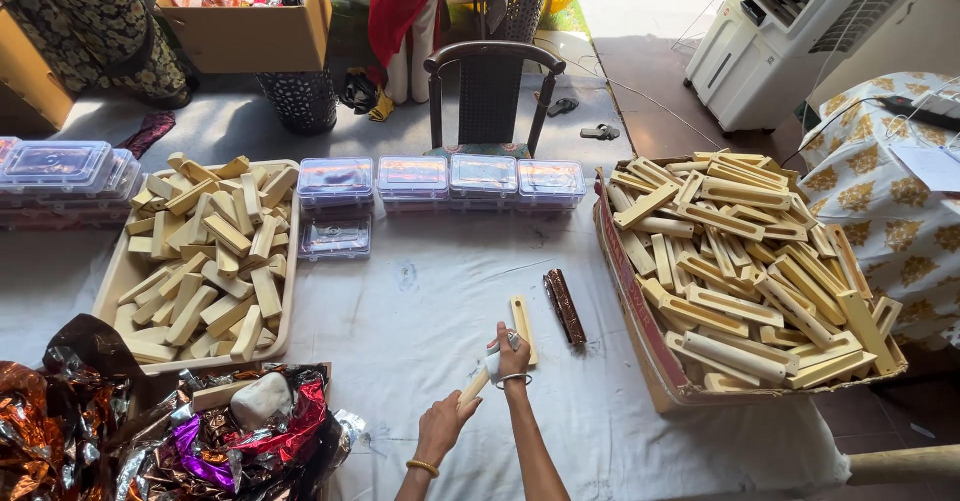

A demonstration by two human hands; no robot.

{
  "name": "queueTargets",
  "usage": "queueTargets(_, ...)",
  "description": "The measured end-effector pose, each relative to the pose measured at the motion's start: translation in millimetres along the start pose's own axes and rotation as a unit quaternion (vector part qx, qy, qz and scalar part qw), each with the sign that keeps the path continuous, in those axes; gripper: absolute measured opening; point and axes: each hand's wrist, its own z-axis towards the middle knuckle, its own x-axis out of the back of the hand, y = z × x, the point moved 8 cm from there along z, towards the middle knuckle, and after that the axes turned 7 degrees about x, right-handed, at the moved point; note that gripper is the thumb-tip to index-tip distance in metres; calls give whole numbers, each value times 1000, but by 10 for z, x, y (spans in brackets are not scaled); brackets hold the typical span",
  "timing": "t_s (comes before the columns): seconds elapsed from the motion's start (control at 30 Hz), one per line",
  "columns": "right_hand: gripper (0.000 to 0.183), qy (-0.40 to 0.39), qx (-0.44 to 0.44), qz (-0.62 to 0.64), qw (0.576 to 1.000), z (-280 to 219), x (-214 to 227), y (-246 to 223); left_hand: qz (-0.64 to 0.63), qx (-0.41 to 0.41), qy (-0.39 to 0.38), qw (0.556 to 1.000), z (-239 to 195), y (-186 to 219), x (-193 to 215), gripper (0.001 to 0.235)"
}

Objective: The person wipes small, light-colored wooden parts with a white cloth. They pick up each piece from a large cardboard box, wipe it thoroughly, and place it on the table. The person handles the items one at a time, turning them over to clean all sides.

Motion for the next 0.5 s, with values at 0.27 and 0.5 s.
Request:
queueTargets(0.27, 49, -74, 53, -16, 996, -124, -129, -174, -217, 35, -199, 955, -102, -227, -127, 58)
queueTargets(0.5, 44, -211, -119, 530, 813, -575, -510, -202, -497, 138, -520, 681, -692, -98, -67, 59)
